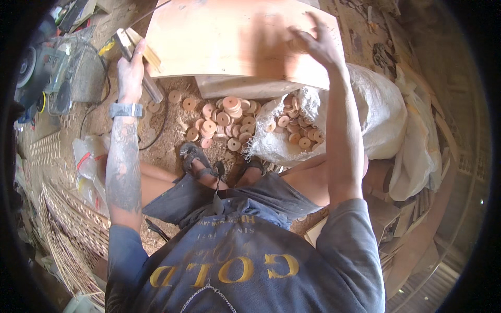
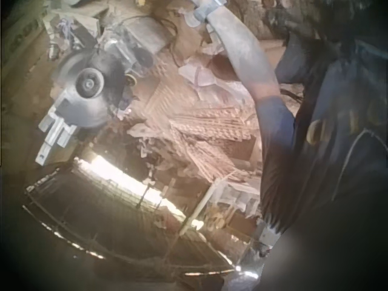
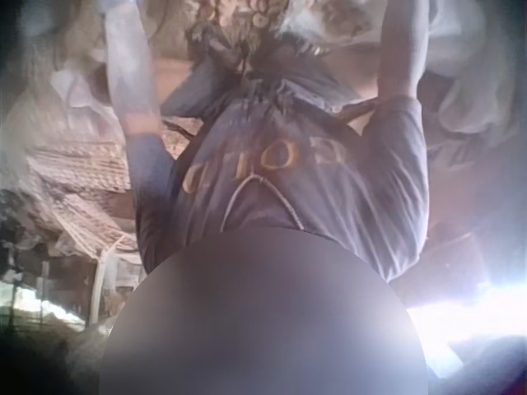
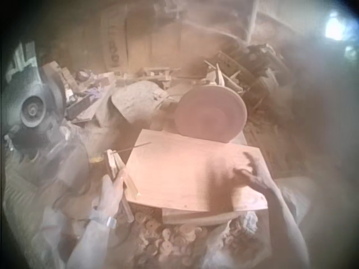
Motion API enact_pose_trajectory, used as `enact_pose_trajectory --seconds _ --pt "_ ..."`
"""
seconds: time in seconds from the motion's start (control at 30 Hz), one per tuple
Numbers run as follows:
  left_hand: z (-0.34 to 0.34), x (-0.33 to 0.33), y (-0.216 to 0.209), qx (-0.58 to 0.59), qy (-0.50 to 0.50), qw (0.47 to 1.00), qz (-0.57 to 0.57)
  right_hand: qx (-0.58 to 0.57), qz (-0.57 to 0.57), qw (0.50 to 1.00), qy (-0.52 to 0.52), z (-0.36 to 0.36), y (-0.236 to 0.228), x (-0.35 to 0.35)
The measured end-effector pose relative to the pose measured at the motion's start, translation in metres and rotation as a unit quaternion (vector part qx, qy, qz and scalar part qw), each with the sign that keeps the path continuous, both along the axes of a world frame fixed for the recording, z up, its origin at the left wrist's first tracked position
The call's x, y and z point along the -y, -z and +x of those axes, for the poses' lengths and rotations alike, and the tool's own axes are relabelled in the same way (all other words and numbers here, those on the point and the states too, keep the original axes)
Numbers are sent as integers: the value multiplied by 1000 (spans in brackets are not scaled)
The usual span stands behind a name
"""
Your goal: The person sits on the floor and repeatedly grinds the edges of small wooden discs against a rotating grinding wheel. They pick discs from a sack, hold them against the wheel with both hands, then place them back into the sack. The process is repeated multiple times throughout the clip.
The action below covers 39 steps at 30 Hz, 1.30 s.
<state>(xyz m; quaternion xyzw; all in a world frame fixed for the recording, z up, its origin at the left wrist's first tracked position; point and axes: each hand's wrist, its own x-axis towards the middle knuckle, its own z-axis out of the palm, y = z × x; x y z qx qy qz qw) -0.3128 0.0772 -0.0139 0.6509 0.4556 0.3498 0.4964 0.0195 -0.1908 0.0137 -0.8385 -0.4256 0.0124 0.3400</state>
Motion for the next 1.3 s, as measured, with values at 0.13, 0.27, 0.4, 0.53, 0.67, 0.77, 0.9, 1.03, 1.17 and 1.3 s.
enact_pose_trajectory --seconds 0.13,0.27,0.4,0.53,0.67,0.77,0.9,1.03,1.17,1.3 --pt "1 1 0 30 15 999 -3 7 -51 984 173 -15 15 9" --pt "2 4 -4 13 14 1000 5 67 -28 989 132 -45 32 -4" --pt "0 4 -8 -40 16 999 -23 169 94 976 100 -68 28 -24" --pt "-2 3 -4 2 37 999 -37 220 -17 974 49 -79 34 -34" --pt "-2 2 1 -3 16 1000 25 206 103 970 74 -70 48 -25" --pt "1 1 1 0 0 1000 17 200 -11 978 59 -68 47 -26" --pt "-1 1 0 -15 -3 998 68 130 79 988 35 -104 16 -17" --pt "-3 2 3 -5 21 1000 -5 -339 123 922 -143 -194 28 26" --pt "1 -2 4 -18 34 999 -5 -374 -111 917 82 -222 115 10" --pt "-3 1 1 -13 23 1000 -15 -349 -108 922 129 -219 170 -25"
